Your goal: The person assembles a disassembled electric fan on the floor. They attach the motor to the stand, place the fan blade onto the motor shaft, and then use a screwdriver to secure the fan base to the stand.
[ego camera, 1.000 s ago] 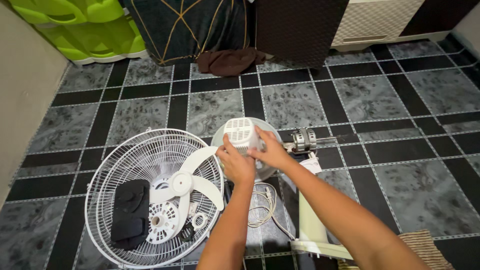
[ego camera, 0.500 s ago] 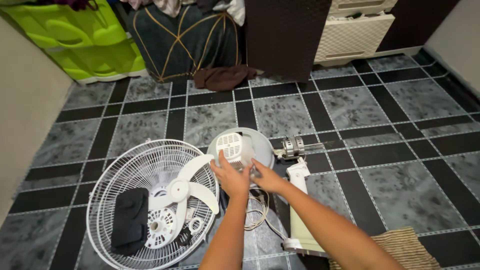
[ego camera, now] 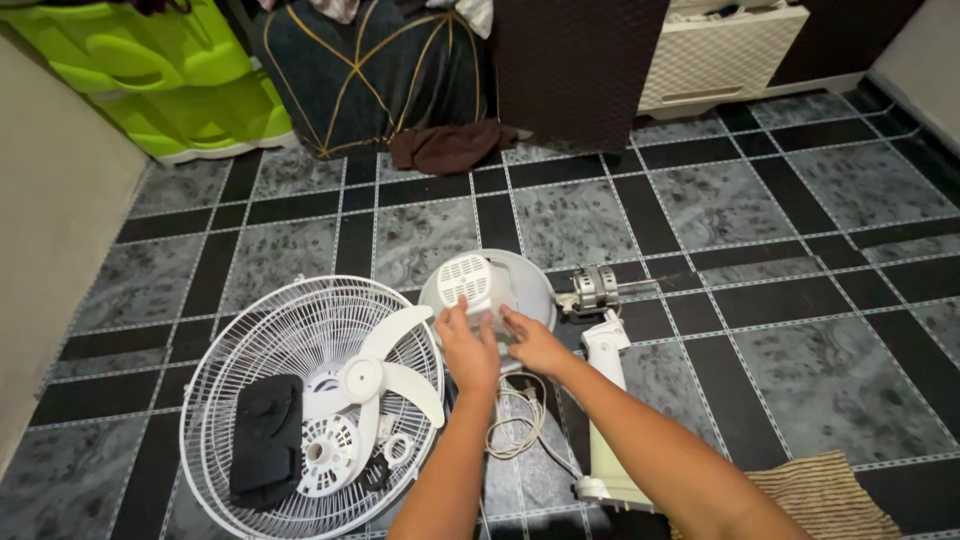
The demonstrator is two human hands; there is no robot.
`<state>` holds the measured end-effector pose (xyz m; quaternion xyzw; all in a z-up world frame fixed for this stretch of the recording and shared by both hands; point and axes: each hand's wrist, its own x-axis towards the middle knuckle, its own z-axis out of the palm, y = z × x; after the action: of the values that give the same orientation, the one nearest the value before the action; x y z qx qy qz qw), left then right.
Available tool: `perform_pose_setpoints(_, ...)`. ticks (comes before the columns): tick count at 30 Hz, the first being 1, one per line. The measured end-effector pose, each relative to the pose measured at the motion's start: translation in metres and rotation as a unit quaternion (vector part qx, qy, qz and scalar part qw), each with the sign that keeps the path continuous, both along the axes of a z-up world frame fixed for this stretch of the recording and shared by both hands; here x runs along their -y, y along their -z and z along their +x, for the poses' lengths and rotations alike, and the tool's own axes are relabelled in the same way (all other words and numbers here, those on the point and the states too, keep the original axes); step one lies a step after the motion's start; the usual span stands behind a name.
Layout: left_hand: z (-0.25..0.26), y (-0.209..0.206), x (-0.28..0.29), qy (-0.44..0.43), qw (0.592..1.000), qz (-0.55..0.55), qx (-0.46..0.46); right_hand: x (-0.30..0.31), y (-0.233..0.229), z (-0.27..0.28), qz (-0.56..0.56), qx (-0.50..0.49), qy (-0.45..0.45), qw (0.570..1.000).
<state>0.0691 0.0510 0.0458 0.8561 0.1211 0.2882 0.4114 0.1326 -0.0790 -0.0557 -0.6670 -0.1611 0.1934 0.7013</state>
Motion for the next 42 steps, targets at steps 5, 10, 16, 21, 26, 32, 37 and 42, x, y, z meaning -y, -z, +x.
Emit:
perform_pose_setpoints(5, -0.003, -0.01, -0.012, 0.026, 1.0, -0.003, -0.004, 0.002, -0.02, -0.013, -0.177, 0.061, 0.018, 0.982)
perform_pose_setpoints(10, 0.016, -0.023, -0.018, 0.025, 0.997, -0.005, -0.079, -0.005, -0.048, -0.011, -0.23, 0.114, 0.051, 0.965)
perform_pose_setpoints(16, 0.034, -0.022, -0.029, 0.057, 0.995, 0.086, -0.006, 0.004, -0.06, -0.005, -0.217, 0.239, 0.098, 0.941)
perform_pose_setpoints(21, 0.021, -0.039, -0.031, 0.065, 0.986, 0.127, -0.087, 0.015, -0.071, -0.015, -0.234, 0.287, 0.088, 0.925)
perform_pose_setpoints(26, -0.031, -0.062, -0.026, 0.127, 0.975, 0.124, -0.137, 0.036, -0.104, -0.071, -0.268, 0.249, 0.049, 0.929)
perform_pose_setpoints(32, -0.11, -0.093, -0.018, 0.366, 0.899, -0.017, -0.24, 0.065, -0.177, -0.154, -0.054, 0.05, 0.004, 0.997)
perform_pose_setpoints(37, -0.16, -0.131, -0.013, 0.486, 0.794, -0.296, -0.214, 0.072, -0.243, -0.198, 0.15, -0.088, -0.006, 0.985)
perform_pose_setpoints(42, -0.185, -0.162, -0.031, 0.436, 0.667, -0.595, -0.104, 0.072, -0.299, -0.217, 0.416, -0.25, -0.046, 0.873)
